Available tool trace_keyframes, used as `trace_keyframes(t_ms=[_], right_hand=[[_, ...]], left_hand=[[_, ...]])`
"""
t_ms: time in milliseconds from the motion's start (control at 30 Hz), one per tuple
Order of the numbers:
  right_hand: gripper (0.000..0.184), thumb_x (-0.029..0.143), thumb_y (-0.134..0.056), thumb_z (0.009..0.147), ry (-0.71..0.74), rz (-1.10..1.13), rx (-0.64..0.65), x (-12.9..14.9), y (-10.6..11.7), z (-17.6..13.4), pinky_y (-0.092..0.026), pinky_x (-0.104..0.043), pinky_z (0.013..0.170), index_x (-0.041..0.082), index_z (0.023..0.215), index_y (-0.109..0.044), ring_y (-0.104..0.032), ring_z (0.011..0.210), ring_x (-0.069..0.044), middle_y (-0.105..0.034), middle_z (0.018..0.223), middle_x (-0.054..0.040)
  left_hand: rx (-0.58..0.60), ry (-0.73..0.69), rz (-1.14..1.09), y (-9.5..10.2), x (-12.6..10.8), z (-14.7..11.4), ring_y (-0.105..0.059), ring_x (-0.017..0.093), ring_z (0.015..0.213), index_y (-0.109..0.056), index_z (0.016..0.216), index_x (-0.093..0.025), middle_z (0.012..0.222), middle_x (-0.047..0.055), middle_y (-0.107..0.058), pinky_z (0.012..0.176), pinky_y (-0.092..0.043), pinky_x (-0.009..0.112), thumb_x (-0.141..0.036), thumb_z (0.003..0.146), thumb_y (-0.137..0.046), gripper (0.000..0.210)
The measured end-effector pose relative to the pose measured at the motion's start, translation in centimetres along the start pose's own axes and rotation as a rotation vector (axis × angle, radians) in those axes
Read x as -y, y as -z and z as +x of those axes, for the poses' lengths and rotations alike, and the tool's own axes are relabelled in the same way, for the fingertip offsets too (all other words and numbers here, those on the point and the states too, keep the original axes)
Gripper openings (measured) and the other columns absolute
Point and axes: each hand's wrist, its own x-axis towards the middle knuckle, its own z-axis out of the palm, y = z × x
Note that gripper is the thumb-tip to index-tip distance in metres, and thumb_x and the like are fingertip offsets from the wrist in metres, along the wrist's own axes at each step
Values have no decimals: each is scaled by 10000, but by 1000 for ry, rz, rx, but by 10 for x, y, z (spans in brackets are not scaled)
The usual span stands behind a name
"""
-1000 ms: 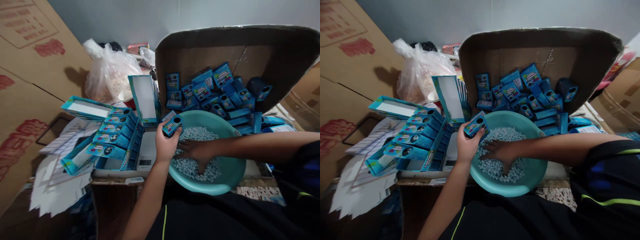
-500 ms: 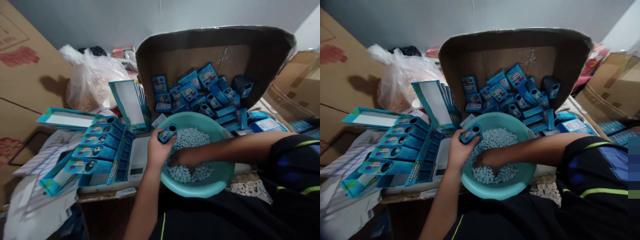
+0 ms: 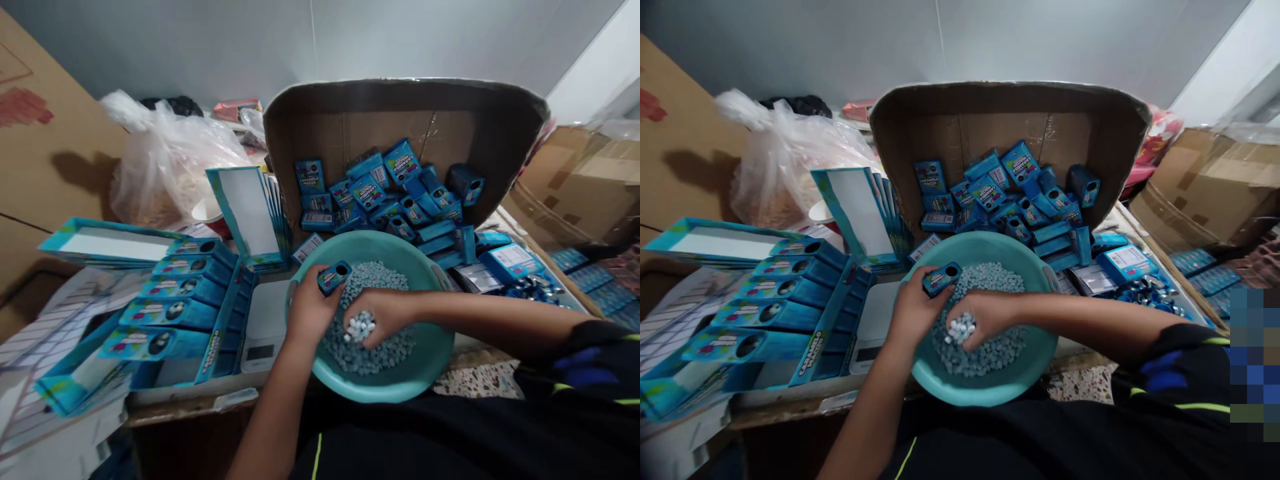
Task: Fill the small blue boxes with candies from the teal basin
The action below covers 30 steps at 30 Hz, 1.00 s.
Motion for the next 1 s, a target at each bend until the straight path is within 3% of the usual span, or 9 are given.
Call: trace_keyframes(t_ms=[100, 233, 333, 400, 500, 667, 767, 900, 1000], right_hand=[[270, 311, -847, 660, -81, 376, -209, 10, 9, -5, -494, -240, 582, 187, 828, -677, -591, 622, -117, -677, 728, 32], [347, 338, -893, 574, -142, 720, -640, 24, 11, 0, -396, -223, 413, 217, 777, -639, -490, 462, -98, -608, 611, 50], [329, 283, -910, 549, -173, 825, -906, 28, 9, 5, -413, -226, 416, 255, 752, -652, -541, 504, -122, -640, 661, 25], [293, 257, -901, 559, -195, 806, -1008, 26, 8, 7, -430, -239, 415, 283, 736, -670, -582, 543, -147, -671, 713, 6], [223, 265, -882, 603, -201, 716, -1068, 21, 4, 7, -413, -253, 394, 303, 724, -698, -585, 542, -155, -687, 751, -8], [174, 270, -873, 637, -179, 574, -1141, 21, -2, 5, -512, -276, 495, 290, 708, -715, -640, 652, -170, -690, 788, -7], [173, 263, -861, 655, -102, 581, -1119, 18, -3, 8, -507, -278, 505, 273, 724, -702, -623, 636, -156, -684, 780, 4], [177, 266, -823, 672, -67, 645, -1086, 15, -3, 15, -518, -286, 526, 254, 765, -673, -607, 600, -139, -667, 780, 10], [302, 340, -859, 604, -63, 718, -1027, 12, 1, 21, -513, -295, 496, 244, 747, -612, -593, 547, -150, -626, 691, 29]], left_hand=[[107, -36, -69, -3, -3, -2, -731, 300, 1054, -667, 1215, -218, 1143, 85, -777, 855, -541, 375, -291, 834, -742, 394], [320, -87, -150, -7, -8, -14, -733, 285, 1070, -667, 1224, -195, 1157, 85, -780, 896, -553, 367, -248, 822, -735, 411], [388, -154, -139, -9, -7, -21, -701, 291, 1188, -650, 1269, -207, 1263, 87, -754, 983, -542, 374, -297, 812, -784, 486], [390, -162, -151, -10, -2, -22, -696, 283, 1196, -643, 1285, -219, 1274, 77, -747, 993, -542, 372, -337, 816, -806, 511], [405, -205, -196, -12, 4, -22, -687, 281, 1209, -632, 1302, -200, 1285, 96, -734, 988, -539, 367, -364, 830, -818, 533], [438, -284, -231, -16, 8, -22, -685, 303, 1202, -633, 1295, -177, 1296, 120, -723, 960, -546, 387, -346, 844, -798, 509], [449, -304, -254, -16, 10, -20, -682, 308, 1213, -629, 1300, -163, 1312, 132, -720, 984, -541, 399, -320, 832, -805, 523], [439, -256, -270, -12, 7, -20, -693, 294, 1195, -640, 1275, -193, 1282, 102, -739, 1008, -530, 387, -244, 794, -812, 513], [413, -167, -252, -8, 3, -16, -715, 292, 1114, -658, 1244, -229, 1236, 73, -755, 965, -543, 383, -248, 786, -799, 481]])
